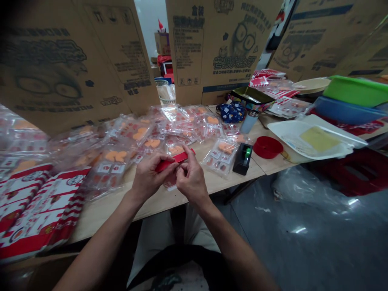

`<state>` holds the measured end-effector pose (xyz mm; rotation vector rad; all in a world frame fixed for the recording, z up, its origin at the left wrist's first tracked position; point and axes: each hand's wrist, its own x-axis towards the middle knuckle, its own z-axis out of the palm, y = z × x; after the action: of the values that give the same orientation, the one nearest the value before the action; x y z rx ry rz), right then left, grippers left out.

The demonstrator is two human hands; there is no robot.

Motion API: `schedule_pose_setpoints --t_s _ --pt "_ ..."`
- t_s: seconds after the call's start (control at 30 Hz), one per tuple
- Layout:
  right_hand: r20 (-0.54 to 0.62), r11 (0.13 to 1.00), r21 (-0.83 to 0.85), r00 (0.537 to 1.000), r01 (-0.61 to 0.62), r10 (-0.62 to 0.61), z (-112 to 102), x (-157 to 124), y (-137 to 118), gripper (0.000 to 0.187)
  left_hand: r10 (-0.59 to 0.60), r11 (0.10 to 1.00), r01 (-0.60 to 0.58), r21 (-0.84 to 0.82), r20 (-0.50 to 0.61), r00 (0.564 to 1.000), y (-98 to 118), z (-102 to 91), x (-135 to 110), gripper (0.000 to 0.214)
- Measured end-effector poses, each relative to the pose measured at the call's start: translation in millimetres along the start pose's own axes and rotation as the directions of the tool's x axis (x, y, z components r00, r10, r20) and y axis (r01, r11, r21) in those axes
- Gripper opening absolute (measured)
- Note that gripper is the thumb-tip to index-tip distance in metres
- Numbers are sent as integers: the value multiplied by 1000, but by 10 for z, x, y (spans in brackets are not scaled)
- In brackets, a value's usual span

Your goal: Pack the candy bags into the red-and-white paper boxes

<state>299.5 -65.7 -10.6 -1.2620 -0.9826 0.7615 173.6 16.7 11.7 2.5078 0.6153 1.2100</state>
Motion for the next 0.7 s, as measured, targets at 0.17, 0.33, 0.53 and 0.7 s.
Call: schedule_pose_setpoints --t_s 0.17,0.33,0.53,0.7 --pt "21 997 -34 997 -68 68 -63 -74 3 86 131 971 -147 186 96 987 4 -165 122 6" --pt "-151 994 -15 983 -107 103 -424 -99 209 58 314 914 -311 262 31 949 -52 -370 -72 47" --pt "-192 937 -291 971 -196 143 -830 -154 883 34 6 973 -68 220 273 962 -509 -348 -1112 44" --pt "-31 725 -688 998 20 -57 -706 -53 993 36 -333 897 213 387 277 901 -565 -225 -1523 47"
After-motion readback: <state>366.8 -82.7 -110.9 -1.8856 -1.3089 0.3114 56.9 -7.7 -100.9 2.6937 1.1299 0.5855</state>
